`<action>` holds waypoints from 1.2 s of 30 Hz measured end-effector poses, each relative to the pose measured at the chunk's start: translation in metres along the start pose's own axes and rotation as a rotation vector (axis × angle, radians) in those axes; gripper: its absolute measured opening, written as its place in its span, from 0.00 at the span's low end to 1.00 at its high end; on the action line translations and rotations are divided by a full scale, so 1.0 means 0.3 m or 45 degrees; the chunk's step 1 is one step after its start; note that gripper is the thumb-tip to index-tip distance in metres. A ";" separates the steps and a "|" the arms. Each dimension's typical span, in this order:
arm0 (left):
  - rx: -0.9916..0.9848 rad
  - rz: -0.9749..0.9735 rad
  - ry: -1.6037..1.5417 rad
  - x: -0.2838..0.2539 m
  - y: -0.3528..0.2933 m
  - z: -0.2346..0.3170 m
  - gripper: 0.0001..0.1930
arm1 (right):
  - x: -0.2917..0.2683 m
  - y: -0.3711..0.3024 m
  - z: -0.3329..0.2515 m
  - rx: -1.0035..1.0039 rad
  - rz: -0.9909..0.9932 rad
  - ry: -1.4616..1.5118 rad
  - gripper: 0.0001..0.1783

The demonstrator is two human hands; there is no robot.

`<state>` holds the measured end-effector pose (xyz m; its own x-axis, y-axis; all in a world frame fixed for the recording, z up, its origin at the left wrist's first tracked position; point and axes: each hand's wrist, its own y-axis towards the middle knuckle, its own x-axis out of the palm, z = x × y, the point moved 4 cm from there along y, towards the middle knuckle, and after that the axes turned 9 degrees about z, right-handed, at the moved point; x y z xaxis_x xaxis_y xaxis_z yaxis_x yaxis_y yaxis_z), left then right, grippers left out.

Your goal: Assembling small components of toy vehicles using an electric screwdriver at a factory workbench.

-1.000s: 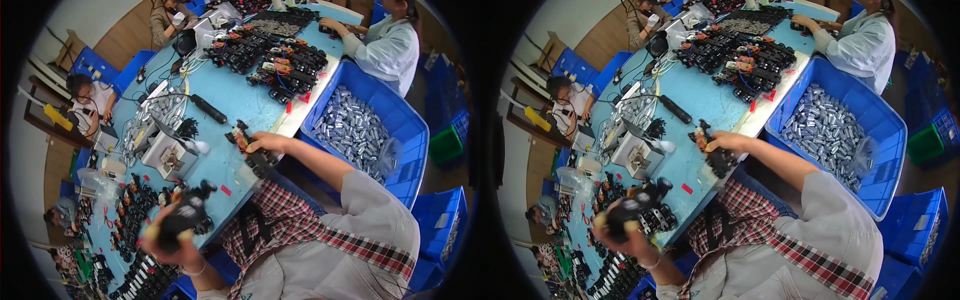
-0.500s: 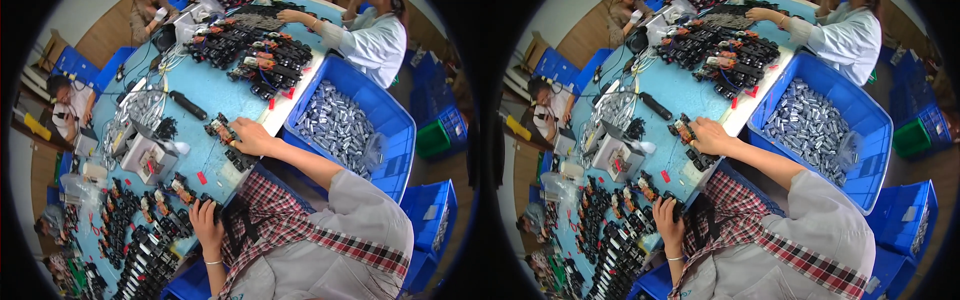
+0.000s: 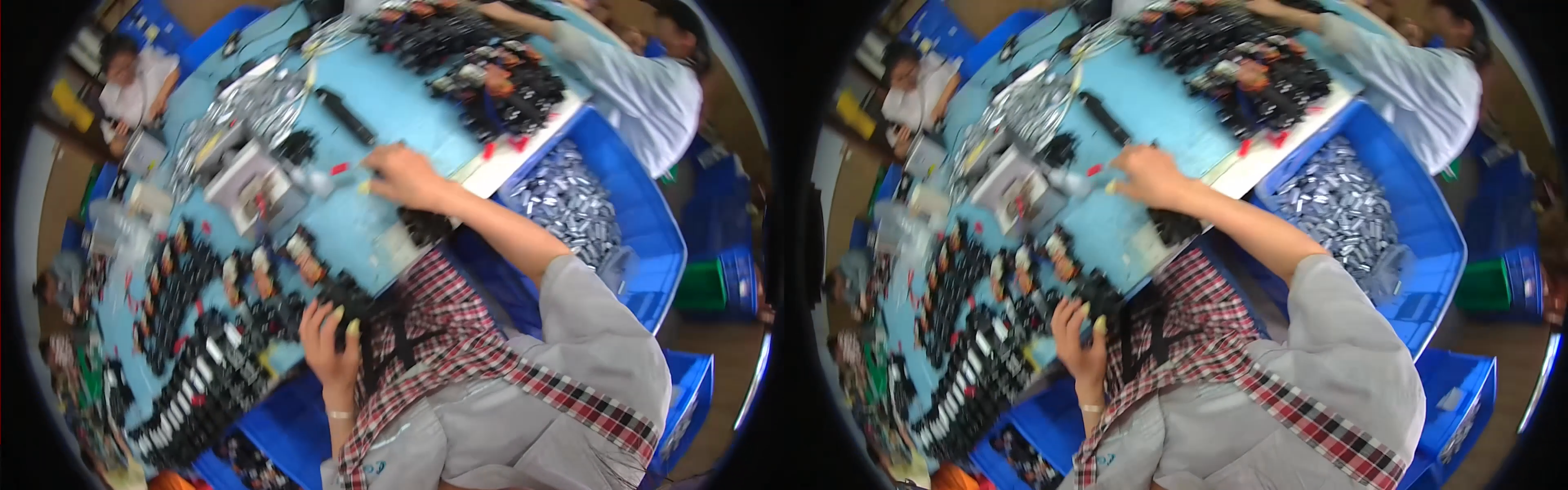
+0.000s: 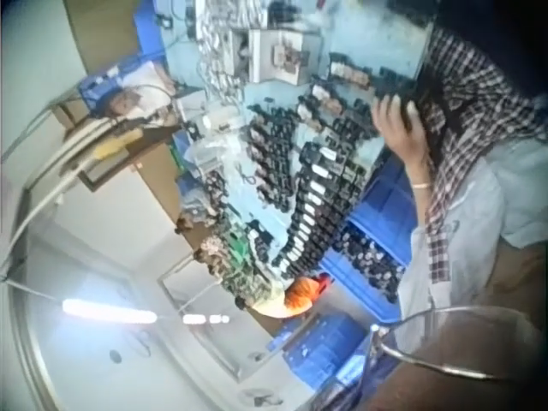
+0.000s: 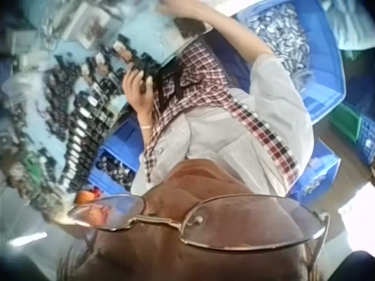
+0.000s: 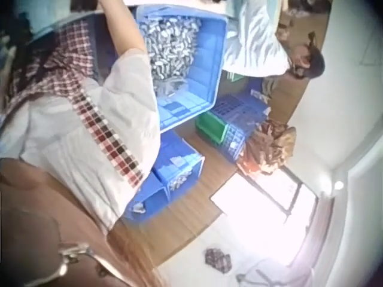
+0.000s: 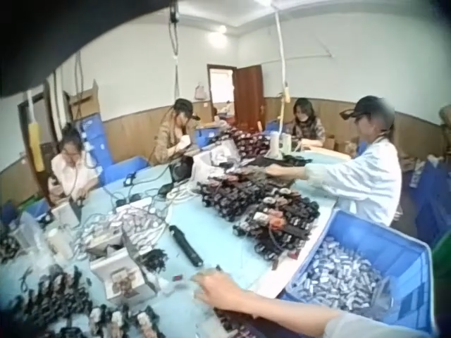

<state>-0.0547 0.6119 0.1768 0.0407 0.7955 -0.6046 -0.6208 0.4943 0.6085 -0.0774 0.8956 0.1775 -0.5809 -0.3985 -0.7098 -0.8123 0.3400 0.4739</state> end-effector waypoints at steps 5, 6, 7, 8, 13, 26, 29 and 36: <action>-0.006 0.055 -0.020 -0.045 -0.016 0.008 0.13 | -0.371 0.077 0.206 0.074 0.491 -0.498 0.27; 0.003 0.069 -0.057 -0.039 -0.009 0.011 0.13 | -0.455 0.055 0.288 0.049 0.655 -0.796 0.29; -0.007 0.060 -0.097 -0.035 -0.009 0.007 0.13 | -0.496 0.028 0.352 0.052 0.609 -1.017 0.34; -0.020 0.050 -0.135 -0.029 -0.007 0.005 0.13 | -0.506 0.006 0.429 0.154 0.385 -1.113 0.37; 0.014 0.053 -0.135 0.007 0.032 0.020 0.09 | -0.506 0.029 0.480 0.098 0.401 -0.749 0.30; -0.056 0.025 -0.117 0.007 0.026 0.022 0.10 | -0.305 0.091 0.411 0.276 0.525 -1.017 0.25; -0.054 0.004 -0.105 0.000 0.014 0.036 0.09 | -0.321 0.078 0.426 0.252 0.601 -0.941 0.25; -0.018 -0.049 -0.104 0.008 0.026 0.048 0.10 | -0.305 0.092 0.428 0.296 0.473 -0.960 0.33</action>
<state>-0.0481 0.6227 0.1875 0.1280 0.8023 -0.5830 -0.6288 0.5202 0.5779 -0.0399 1.0506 0.1885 -0.5497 0.4148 -0.7252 -0.4979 0.5343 0.6830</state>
